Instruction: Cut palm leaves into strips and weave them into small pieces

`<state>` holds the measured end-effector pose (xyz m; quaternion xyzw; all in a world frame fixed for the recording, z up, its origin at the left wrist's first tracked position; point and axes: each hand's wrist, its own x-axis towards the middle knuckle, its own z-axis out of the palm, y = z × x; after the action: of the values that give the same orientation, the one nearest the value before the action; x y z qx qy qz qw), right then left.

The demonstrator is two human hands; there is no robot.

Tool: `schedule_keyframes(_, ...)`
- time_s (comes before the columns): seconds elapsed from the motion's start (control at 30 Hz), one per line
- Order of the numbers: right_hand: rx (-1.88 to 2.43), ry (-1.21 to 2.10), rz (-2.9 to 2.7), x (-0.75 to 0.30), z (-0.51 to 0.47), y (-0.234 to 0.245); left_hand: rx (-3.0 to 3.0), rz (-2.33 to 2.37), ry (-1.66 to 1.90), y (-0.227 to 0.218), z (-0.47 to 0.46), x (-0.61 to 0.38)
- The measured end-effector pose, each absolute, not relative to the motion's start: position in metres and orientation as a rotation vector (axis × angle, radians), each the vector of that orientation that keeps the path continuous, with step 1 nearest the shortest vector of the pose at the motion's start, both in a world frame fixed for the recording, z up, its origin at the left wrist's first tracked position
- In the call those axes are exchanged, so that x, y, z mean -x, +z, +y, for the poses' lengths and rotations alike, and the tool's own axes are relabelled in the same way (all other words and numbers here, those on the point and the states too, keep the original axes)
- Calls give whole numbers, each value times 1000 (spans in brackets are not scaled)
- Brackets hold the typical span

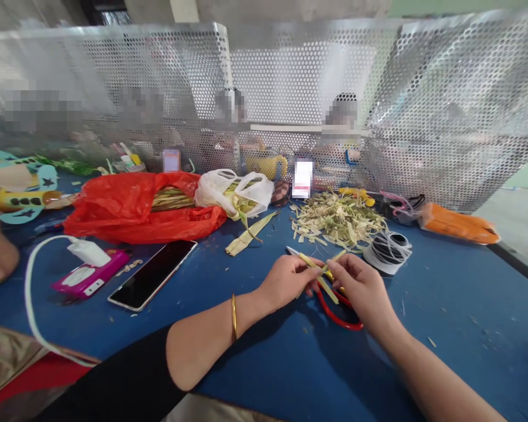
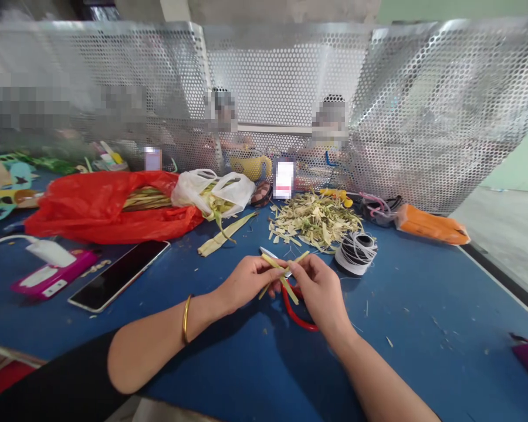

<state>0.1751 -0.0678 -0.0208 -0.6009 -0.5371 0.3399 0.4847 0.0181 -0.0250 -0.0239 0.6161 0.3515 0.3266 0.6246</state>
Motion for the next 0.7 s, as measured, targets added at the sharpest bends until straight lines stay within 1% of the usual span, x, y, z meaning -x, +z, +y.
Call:
schedule_keyframes(0.13,1333,1005,-1241,-172,-68,-19,-1647,857,685,-26,-24,-15)
schedule_keyframes(0.3,1317,913,-1282,-169,-74,-20,-1882,987,792,-19,-15,-6)
schedule_keyframes(0.4,1329,854,-1308,-168,-77,-21,-1829,959,984,-6,-7,3)
schedule_keyframes(0.5,1333,869,-1399,-167,-78,-19,-1668,965,1261,2,10,15)
schedule_keyframes(0.6,1399,803,-1684,-167,-80,-15,-1544,1193,1522,0,38,32)
schedule_keyframes(0.7,1498,592,-1875,-170,-83,-13,-1567,1465,1586,-1,70,50)
